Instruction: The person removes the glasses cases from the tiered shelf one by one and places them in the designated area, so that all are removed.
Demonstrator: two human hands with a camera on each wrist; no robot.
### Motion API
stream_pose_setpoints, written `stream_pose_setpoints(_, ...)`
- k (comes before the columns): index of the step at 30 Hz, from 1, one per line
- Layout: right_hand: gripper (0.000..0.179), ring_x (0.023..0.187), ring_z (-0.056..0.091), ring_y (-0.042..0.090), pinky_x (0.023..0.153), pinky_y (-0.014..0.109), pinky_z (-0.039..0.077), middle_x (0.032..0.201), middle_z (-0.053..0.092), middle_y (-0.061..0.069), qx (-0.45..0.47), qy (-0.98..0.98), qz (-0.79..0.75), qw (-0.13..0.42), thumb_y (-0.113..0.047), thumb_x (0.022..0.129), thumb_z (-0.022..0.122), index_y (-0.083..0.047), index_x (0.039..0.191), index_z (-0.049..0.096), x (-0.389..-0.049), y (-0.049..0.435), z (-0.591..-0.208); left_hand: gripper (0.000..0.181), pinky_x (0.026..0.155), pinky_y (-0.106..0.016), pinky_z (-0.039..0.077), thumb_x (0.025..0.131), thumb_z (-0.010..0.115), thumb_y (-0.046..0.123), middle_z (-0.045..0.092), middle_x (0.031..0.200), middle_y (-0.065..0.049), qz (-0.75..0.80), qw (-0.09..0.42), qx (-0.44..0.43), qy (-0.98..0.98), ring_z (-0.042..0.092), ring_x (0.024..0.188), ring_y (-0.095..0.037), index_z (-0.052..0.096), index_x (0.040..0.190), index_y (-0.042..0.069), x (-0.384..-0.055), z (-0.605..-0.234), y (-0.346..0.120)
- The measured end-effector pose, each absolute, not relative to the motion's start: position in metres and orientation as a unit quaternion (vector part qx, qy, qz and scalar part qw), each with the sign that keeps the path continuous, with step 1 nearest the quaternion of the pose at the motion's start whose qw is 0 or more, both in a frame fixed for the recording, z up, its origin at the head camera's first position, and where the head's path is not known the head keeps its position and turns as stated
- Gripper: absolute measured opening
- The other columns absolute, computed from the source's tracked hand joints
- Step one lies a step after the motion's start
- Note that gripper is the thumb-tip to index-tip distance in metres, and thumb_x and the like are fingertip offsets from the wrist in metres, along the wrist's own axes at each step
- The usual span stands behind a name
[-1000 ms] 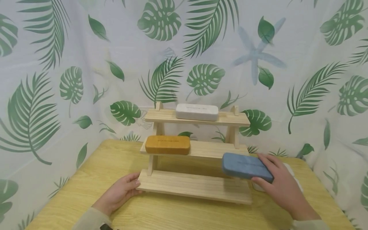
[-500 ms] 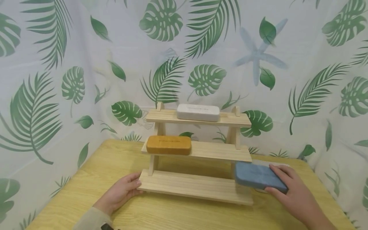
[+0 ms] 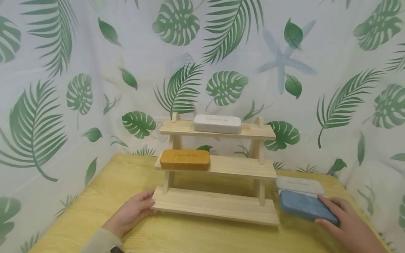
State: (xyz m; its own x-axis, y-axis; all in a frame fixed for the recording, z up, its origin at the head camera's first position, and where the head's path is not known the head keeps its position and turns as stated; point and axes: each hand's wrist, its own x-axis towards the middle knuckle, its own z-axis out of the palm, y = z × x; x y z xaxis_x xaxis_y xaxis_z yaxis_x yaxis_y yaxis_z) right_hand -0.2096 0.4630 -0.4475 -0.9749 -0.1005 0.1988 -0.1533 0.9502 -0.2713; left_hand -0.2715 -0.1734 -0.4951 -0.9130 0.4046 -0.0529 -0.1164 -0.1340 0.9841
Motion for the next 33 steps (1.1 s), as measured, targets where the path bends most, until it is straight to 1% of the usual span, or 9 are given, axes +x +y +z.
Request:
stream_pose_setpoints(2,0.082,0.103,0.050,0.055,0.075,0.065,0.048,0.126,0.039,0.036,0.062,-0.986,0.137,0.073,-0.047,0.096,0.068,0.010,0.148,0.039,-0.209,0.468,-0.450,0.068,0.099,-0.039,0.051,0.105,0.055,0.013,0.031,0.155,-0.035,0.745,0.175,0.112,0.634,0.053,0.126,-0.030,0.017,0.155,-0.013,-0.270,-0.496,-0.173)
stream_pose_setpoints(8,0.078,0.106,0.046,0.053,0.075,0.064,0.048,0.125,0.042,0.035,0.073,-0.987,0.131,0.054,-0.042,0.095,0.071,0.013,0.143,0.045,-0.207,0.480,-0.459,0.065,0.099,-0.039,0.051,0.106,0.053,0.011,0.032,0.154,-0.034,0.745,0.179,0.111,0.633,0.054,0.125,-0.030,0.018,0.155,-0.013,-0.269,-0.496,-0.173)
stream_pose_setpoints(12,0.077,0.106,0.046,0.053,0.075,0.064,0.048,0.126,0.042,0.035,0.081,-0.986,0.141,0.046,-0.041,0.096,0.070,0.012,0.145,0.043,-0.207,0.484,-0.464,0.066,0.099,-0.038,0.051,0.106,0.053,0.012,0.032,0.154,-0.034,0.744,0.177,0.110,0.634,0.054,0.126,-0.030,0.018,0.155,-0.013,-0.269,-0.496,-0.173)
stream_pose_setpoints(17,0.077,0.107,0.048,0.053,0.075,0.062,0.049,0.128,0.042,0.033,0.095,-0.984,0.148,0.039,-0.043,0.096,0.069,0.007,0.149,0.043,-0.207,0.486,-0.470,0.066,0.099,-0.038,0.051,0.106,0.053,0.013,0.030,0.155,-0.035,0.741,0.175,0.109,0.639,0.053,0.127,-0.030,0.017,0.155,-0.013,-0.269,-0.496,-0.174)
stream_pose_setpoints(21,0.077,0.108,0.048,0.053,0.075,0.063,0.048,0.130,0.040,0.033,0.098,-0.983,0.153,0.033,-0.043,0.097,0.068,0.005,0.150,0.042,-0.210,0.489,-0.476,0.065,0.098,-0.037,0.052,0.106,0.053,0.013,0.030,0.155,-0.035,0.741,0.174,0.110,0.639,0.054,0.126,-0.030,0.017,0.155,-0.013,-0.270,-0.495,-0.173)
stream_pose_setpoints(26,0.077,0.112,0.045,0.055,0.077,0.065,0.048,0.133,0.038,0.034,0.105,-0.979,0.173,0.019,-0.041,0.097,0.068,0.007,0.150,0.040,-0.214,0.490,-0.481,0.065,0.099,-0.038,0.051,0.106,0.052,0.012,0.030,0.155,-0.035,0.742,0.176,0.110,0.638,0.053,0.126,-0.030,0.018,0.155,-0.013,-0.269,-0.494,-0.173)
stream_pose_setpoints(33,0.077,0.115,0.041,0.057,0.079,0.067,0.047,0.135,0.035,0.036,0.100,-0.981,0.166,0.000,-0.045,0.097,0.066,0.007,0.148,0.041,-0.221,0.486,-0.480,0.065,0.099,-0.038,0.051,0.106,0.053,0.013,0.030,0.155,-0.034,0.744,0.179,0.107,0.635,0.053,0.126,-0.029,0.018,0.155,-0.012,-0.269,-0.495,-0.173)
